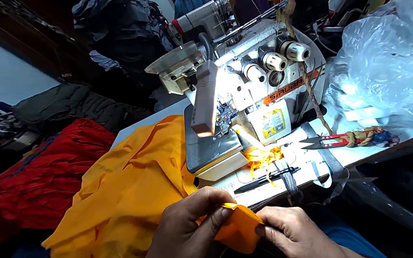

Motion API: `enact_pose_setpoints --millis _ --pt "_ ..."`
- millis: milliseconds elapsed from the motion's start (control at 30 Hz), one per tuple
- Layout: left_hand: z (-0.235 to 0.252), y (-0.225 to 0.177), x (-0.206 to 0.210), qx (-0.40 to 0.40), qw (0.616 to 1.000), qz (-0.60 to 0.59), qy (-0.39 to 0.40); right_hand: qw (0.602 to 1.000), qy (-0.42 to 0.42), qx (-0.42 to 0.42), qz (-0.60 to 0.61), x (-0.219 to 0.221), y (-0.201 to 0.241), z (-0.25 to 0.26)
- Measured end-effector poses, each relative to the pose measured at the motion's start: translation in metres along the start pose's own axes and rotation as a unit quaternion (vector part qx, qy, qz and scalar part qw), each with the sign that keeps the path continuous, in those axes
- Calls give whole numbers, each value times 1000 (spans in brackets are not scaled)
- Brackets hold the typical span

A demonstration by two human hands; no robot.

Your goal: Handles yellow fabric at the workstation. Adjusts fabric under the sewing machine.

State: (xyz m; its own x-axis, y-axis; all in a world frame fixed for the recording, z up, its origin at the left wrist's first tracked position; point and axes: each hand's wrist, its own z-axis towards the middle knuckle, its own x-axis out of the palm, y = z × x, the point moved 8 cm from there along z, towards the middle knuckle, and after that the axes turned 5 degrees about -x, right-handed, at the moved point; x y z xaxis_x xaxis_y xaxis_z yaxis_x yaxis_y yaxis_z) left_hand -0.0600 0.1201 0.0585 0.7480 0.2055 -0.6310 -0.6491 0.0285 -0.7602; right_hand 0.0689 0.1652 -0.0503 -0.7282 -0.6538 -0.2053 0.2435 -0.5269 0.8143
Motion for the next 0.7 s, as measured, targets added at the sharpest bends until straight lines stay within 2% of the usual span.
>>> enact_pose_setpoints --millis 367,700 --pt "-2 15 -3 6 998 -24 -52 999 33 12 13 -1 11 -9" --pt "-8 -2 -5 74 993 66 -58 999 45 -16 -18 2 23 -12"
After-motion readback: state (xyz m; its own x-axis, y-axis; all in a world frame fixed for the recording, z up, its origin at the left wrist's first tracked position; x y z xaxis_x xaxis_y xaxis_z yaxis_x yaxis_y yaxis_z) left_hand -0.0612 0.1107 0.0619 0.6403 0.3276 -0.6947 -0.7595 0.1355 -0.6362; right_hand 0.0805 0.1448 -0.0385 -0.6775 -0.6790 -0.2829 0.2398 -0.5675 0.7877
